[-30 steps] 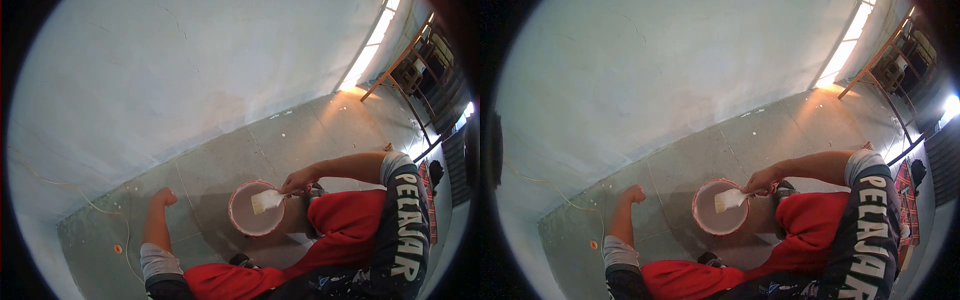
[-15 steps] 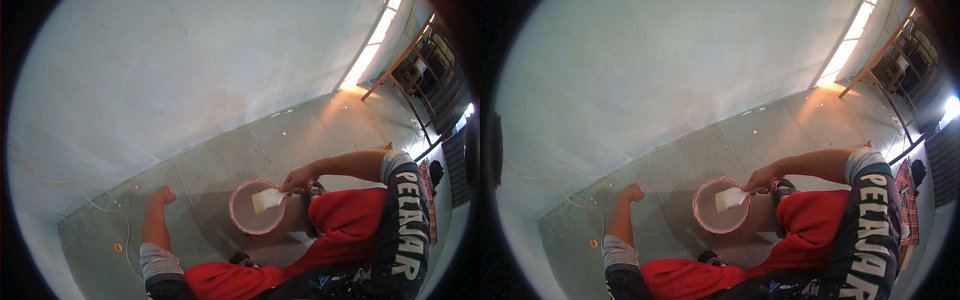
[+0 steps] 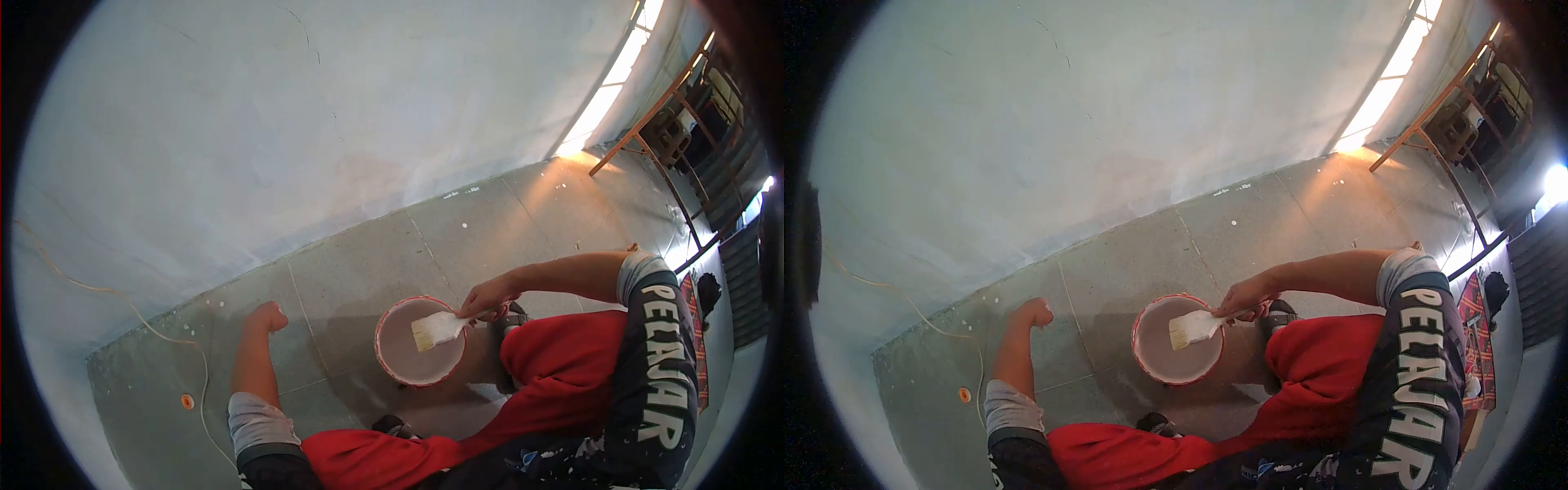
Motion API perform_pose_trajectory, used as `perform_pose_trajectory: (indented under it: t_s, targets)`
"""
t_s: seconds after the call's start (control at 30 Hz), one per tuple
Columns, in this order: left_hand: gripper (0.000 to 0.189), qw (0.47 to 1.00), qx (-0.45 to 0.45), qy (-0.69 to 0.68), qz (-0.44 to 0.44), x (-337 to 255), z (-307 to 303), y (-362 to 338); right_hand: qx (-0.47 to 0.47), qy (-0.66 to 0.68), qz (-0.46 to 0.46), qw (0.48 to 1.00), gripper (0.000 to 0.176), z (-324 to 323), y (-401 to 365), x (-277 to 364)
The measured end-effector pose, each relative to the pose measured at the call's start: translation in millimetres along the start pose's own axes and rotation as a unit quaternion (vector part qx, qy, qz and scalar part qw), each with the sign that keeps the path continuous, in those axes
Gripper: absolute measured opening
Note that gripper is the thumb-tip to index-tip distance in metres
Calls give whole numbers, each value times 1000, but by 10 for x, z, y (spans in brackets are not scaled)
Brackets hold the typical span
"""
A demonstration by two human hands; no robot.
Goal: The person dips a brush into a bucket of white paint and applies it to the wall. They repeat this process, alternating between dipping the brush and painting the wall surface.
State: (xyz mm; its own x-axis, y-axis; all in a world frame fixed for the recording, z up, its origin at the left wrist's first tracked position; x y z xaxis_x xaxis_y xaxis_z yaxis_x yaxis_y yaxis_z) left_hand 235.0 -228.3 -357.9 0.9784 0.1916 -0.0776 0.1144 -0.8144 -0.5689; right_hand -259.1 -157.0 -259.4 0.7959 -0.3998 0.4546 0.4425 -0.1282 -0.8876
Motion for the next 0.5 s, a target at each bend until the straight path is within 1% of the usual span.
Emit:
perform_pose_trajectory:
  t_s: [0.07, 0.13, 0.23, 0.33, 0.43, 0.5]
  targets:
    - [29, 1000, 12, -2, 2, -12, -4, -23, 3, 4, 1, 1000, 49, 4, -5, 1]
    - [29, 1000, 21, -7, -22, 0, -12, -57, 6, 9, 2, 1000, 49, 5, -4, -1]
    - [29, 1000, 6, -5, -6, -13, -21, -47, 20, 16, 8, 1000, 49, 9, 8, -12]
    - [29, 1000, 10, -13, -22, -14, -62, -87, 26, 17, 4, 1000, 50, 17, 12, -2]
    - [29, 999, 12, -9, -34, 12, -52, -62, 30, 25, 9, 999, 45, 23, -19, 6]
    - [30, 999, 10, -11, -28, -24, -98, -121, 15, 20, 10, 1000, 45, 9, -9, 4]
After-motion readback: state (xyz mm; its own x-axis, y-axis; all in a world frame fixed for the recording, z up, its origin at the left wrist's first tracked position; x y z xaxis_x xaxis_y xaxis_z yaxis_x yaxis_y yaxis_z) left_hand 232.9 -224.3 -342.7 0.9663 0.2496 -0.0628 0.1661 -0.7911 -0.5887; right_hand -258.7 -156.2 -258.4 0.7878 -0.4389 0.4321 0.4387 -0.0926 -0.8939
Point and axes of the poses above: each hand's wrist, its own y-axis towards the middle knuckle, its own z-axis out of the palm, x = y × z, the point moved 8 cm from there along y, towards the middle knuckle, and after that the axes turned 9 degrees about -x, right-handed, at the moved point
